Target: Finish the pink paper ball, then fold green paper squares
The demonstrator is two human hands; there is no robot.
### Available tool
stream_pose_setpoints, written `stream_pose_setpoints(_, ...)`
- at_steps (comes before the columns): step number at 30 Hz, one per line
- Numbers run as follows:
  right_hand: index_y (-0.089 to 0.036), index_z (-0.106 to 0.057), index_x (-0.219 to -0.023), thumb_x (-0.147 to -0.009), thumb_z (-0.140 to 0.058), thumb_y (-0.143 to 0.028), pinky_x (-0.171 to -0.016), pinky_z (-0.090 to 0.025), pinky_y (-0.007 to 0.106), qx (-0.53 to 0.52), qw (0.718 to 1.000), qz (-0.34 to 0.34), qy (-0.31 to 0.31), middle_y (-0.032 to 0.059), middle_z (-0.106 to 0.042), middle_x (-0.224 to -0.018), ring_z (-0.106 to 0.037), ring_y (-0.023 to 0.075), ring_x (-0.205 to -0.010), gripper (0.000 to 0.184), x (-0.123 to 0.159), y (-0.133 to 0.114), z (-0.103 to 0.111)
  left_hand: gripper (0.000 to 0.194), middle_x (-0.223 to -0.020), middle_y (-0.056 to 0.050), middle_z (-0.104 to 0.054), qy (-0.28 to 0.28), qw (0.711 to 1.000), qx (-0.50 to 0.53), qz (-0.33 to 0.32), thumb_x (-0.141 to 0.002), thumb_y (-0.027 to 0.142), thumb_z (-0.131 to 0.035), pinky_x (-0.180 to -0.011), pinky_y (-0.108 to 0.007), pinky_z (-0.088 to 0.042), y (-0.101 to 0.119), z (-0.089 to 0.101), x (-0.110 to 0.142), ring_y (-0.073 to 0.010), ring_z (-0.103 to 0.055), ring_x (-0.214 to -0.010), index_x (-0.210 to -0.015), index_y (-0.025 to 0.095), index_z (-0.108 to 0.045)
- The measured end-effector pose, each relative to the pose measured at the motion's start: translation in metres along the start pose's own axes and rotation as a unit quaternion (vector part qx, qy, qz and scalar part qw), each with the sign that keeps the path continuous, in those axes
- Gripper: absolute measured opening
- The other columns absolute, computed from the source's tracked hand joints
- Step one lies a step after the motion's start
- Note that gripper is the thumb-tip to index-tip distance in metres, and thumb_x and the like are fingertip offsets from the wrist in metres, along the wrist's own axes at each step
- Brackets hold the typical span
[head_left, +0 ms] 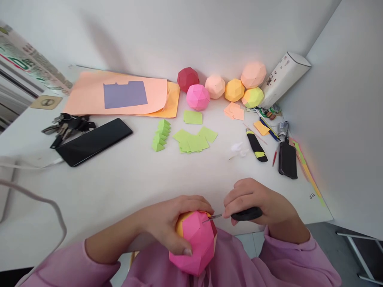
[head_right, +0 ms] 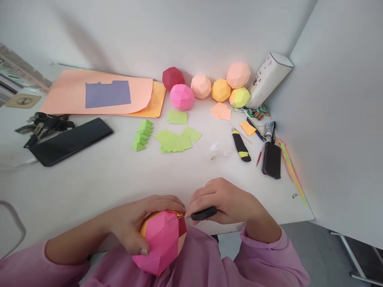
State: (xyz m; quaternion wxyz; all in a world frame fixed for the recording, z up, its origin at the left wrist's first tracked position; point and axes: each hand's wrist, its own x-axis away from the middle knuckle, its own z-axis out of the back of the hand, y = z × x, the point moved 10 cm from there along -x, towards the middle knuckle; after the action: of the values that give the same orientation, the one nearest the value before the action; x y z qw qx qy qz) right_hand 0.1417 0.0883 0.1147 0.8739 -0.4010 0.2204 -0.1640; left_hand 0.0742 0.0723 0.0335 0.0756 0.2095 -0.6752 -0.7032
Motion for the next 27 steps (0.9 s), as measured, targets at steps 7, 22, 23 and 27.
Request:
stream_pose_setpoints(7,-0.017,-0.065,-0.1,-0.091,-0.055,-0.021,-0.061,-0.04,0.024,0.015,0.998,0.027,0.045,0.0059,-0.07,-0.08,-0.062,0.0097,-0.066,0.014,0.011,-0.002,0.004,0.072,-0.114,-0.015,-0.06,0.024,0.999,-0.006,-0.047,-0.065,0.047,-0.073,-0.084,-0.042,-0.05,0.007,0.005,0.001,-0.0276,-0.061,-0.094,-0.126,0.019,-0.05)
stream_pose_setpoints(22,-0.016,-0.066,-0.096,-0.089,-0.06,-0.024,-0.064,-0.045,0.025,-0.066,0.987,0.02,0.144,0.0065,-0.068,-0.079,-0.063,0.0117,-0.07,0.012,0.027,0.013,0.013,0.078,-0.121,-0.016,-0.057,0.082,0.991,-0.038,-0.102,-0.07,0.053,-0.069,-0.093,-0.045,-0.047,0.024,0.007,0.004,-0.0302,-0.058,-0.108,-0.136,0.023,-0.041)
stream_pose_setpoints(23,-0.016,-0.066,-0.095,-0.088,-0.061,-0.025,-0.063,-0.045,0.025,-0.078,0.985,0.016,0.156,0.0068,-0.068,-0.078,-0.063,0.0119,-0.07,0.013,0.029,0.016,0.014,0.078,-0.121,-0.016,-0.057,0.089,0.99,-0.043,-0.102,-0.07,0.055,-0.068,-0.093,-0.046,-0.047,0.024,0.007,0.005,-0.0304,-0.057,-0.109,-0.137,0.023,-0.04)
stream_pose_setpoints(27,-0.016,-0.067,-0.093,-0.088,-0.062,-0.026,-0.062,-0.044,0.026,-0.088,0.981,0.024,0.172,0.0072,-0.068,-0.078,-0.063,0.0122,-0.069,0.012,0.032,0.018,0.014,0.079,-0.123,-0.016,-0.056,0.11,0.987,-0.058,-0.097,-0.071,0.059,-0.065,-0.094,-0.045,-0.047,0.026,0.006,0.006,-0.0301,-0.057,-0.111,-0.137,0.023,-0.039)
